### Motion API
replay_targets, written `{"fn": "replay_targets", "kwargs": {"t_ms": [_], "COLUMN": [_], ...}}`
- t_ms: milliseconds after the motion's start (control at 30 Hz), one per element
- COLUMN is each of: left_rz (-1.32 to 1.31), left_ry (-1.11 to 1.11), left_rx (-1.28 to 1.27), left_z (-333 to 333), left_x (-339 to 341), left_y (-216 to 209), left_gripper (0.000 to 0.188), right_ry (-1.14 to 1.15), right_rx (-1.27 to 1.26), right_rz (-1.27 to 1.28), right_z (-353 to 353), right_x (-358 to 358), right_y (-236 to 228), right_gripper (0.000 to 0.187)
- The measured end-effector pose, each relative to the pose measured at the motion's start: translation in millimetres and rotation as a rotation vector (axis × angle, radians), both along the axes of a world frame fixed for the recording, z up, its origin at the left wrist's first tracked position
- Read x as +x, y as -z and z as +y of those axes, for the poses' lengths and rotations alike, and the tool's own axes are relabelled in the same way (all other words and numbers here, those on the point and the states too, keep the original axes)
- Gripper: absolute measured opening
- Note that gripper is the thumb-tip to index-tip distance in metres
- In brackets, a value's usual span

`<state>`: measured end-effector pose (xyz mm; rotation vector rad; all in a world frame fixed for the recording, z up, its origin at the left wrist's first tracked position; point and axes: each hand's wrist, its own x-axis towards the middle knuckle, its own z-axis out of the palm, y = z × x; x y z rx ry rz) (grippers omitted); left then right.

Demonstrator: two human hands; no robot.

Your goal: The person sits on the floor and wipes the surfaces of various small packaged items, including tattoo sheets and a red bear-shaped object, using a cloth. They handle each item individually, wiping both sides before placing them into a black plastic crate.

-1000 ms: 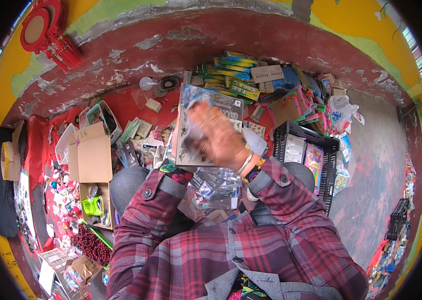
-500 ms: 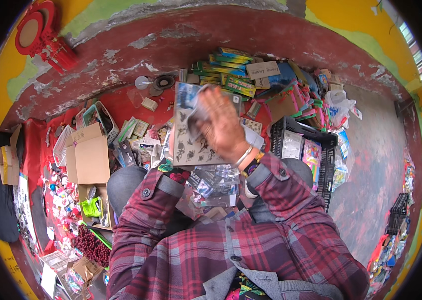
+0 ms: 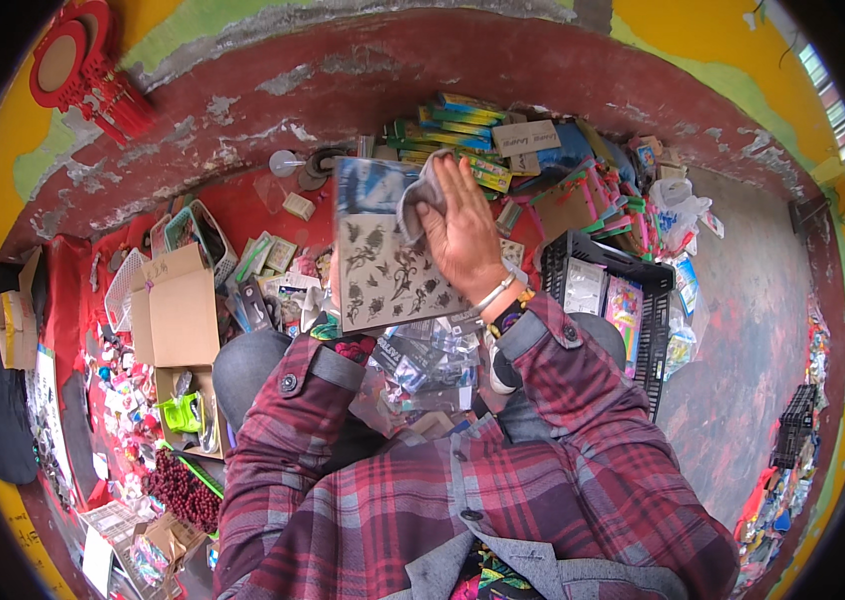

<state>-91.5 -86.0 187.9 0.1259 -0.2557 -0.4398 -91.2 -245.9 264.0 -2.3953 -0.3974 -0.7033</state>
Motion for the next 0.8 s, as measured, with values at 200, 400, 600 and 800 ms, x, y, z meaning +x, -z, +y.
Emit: {"fn": "replay_targets", "kwargs": {"t_ms": [200, 400, 600, 800], "left_rz": [-0.110, -0.040, -0.031, -0.041], "left_ry": [-0.724, -0.039, 0.023, 0.027], "left_rx": [-0.370, -0.034, -0.028, -0.008], "left_z": [-59, -16, -16, -12], "left_x": [-16, -4, -7, -5], "left_y": [19, -19, -23, -24], "left_gripper": [0.080, 0.078, 0.076, 0.074], "right_ry": [-0.363, -0.108, 0.033, -0.295], "right_rx": [-0.126, -0.122, -0.092, -0.119], "right_rz": [0.083, 0.019, 0.051, 0.047], "right_z": [44, 17, 13, 34], "right_x": [-48, -14, -15, -35], "right_y": [-11, -16, -10, -17], "right_gripper": [0.066, 0.064, 0.062, 0.064]}}
